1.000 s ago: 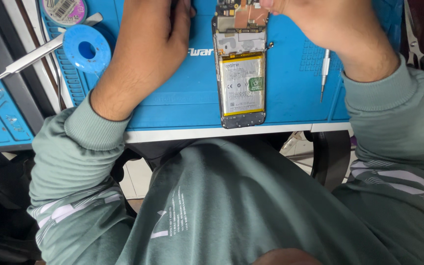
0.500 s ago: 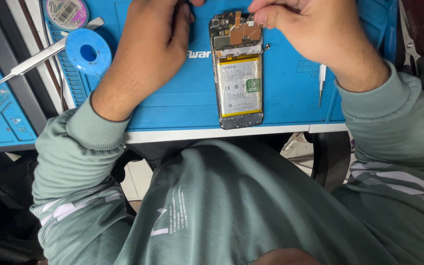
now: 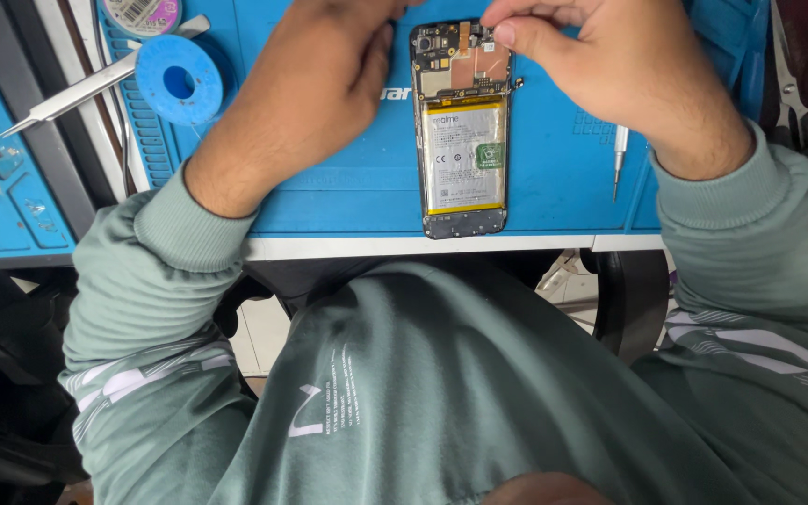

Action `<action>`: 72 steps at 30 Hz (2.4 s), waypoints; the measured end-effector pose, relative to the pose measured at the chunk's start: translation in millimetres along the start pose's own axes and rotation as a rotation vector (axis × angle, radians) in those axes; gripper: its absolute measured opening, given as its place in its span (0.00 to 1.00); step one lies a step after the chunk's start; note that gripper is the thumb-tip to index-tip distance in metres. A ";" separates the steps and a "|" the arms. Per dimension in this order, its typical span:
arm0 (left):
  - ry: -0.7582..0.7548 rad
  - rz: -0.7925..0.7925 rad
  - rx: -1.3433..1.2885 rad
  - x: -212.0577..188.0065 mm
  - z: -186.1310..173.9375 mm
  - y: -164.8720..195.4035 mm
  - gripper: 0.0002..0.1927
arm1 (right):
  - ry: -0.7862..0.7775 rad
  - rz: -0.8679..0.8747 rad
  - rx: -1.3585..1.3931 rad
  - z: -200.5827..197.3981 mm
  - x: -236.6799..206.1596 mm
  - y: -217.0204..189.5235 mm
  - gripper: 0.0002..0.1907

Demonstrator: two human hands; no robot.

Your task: The person disassembles a smartphone on a blue anti-static mat, removes the motherboard, and uses a screwdriver to adjust components. They then reposition the motherboard and continue working on the internal parts.

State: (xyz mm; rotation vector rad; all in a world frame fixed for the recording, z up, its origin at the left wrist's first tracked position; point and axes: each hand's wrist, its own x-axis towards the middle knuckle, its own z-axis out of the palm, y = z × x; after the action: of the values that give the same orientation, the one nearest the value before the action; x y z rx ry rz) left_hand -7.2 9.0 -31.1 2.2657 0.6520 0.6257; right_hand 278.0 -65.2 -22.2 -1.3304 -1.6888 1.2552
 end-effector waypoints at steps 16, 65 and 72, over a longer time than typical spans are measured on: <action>-0.060 -0.099 -0.007 -1.2 12.0 14.6 0.17 | -0.133 -0.037 -0.444 6.8 -30.0 -65.3 0.51; -0.084 -0.059 -0.927 -4.2 4.6 24.3 0.14 | 0.180 -0.264 -0.212 -16.5 -27.4 -60.0 0.08; -0.092 -0.064 -1.020 -6.0 5.8 18.7 0.13 | 0.231 -0.247 -0.291 -6.5 -27.3 -55.6 0.07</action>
State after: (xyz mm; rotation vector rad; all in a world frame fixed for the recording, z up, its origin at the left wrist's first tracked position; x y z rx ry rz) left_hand -3.3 -9.3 -22.9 1.3036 0.2468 0.6206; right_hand 272.3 -91.1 34.2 -1.3229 -1.8482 0.7080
